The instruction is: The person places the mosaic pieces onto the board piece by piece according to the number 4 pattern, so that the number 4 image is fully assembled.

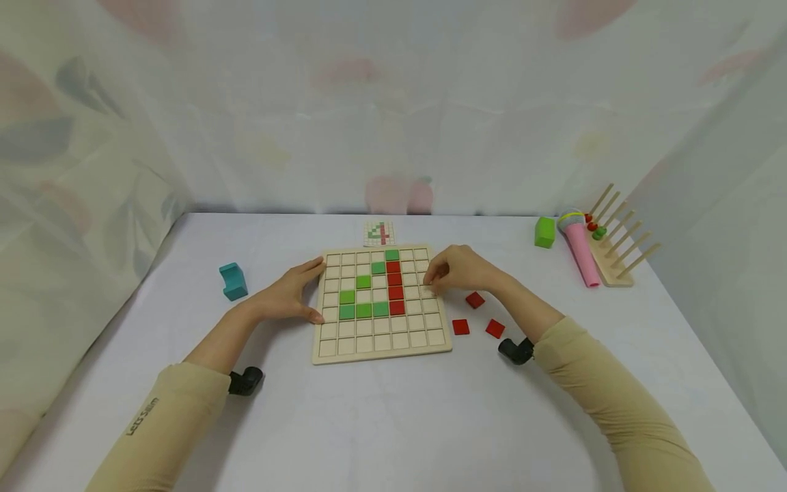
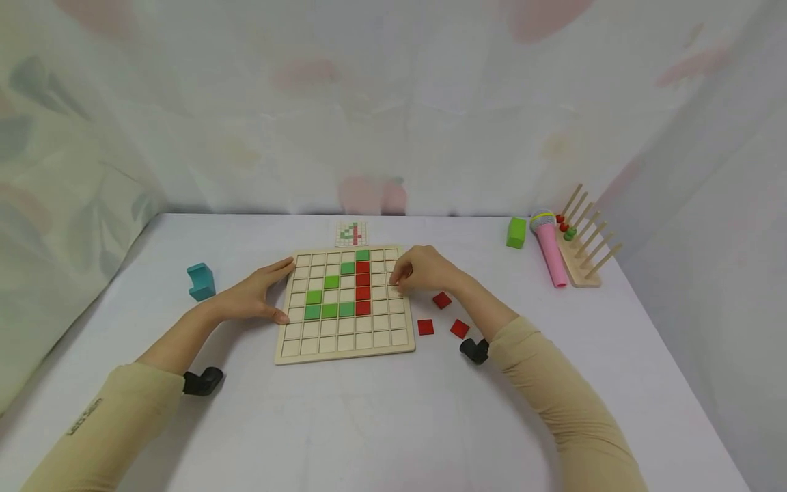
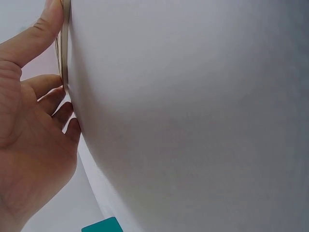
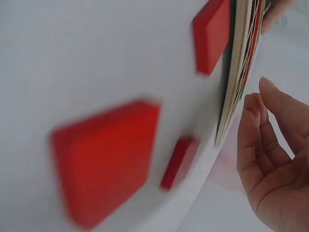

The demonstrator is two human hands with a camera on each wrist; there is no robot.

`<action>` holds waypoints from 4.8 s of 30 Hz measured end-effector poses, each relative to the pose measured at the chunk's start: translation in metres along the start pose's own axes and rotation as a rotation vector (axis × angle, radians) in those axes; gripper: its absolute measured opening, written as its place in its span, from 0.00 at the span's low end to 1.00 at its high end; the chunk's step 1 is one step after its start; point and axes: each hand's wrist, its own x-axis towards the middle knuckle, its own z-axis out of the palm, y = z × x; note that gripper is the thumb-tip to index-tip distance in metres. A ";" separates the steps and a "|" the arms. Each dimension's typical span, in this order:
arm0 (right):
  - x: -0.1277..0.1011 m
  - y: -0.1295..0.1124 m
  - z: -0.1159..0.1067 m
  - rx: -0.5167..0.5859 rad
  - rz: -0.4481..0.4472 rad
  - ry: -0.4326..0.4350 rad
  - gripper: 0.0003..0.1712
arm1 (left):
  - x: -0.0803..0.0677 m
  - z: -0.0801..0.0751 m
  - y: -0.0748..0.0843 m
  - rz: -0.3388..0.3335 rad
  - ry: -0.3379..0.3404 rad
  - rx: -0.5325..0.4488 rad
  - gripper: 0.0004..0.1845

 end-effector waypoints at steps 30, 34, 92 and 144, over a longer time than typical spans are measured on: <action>-0.034 0.075 -0.032 0.128 0.066 -0.215 0.17 | -0.001 0.000 0.000 0.010 0.000 -0.023 0.64; -0.035 0.075 -0.030 0.125 0.064 -0.217 0.17 | -0.001 0.000 0.000 0.007 -0.003 -0.026 0.65; 0.000 -0.011 0.017 0.180 -0.068 -0.165 0.06 | -0.002 -0.001 0.000 0.000 -0.007 -0.033 0.65; -0.002 -0.039 0.034 0.050 -0.082 -0.065 0.03 | -0.002 -0.001 -0.001 0.017 -0.002 -0.008 0.64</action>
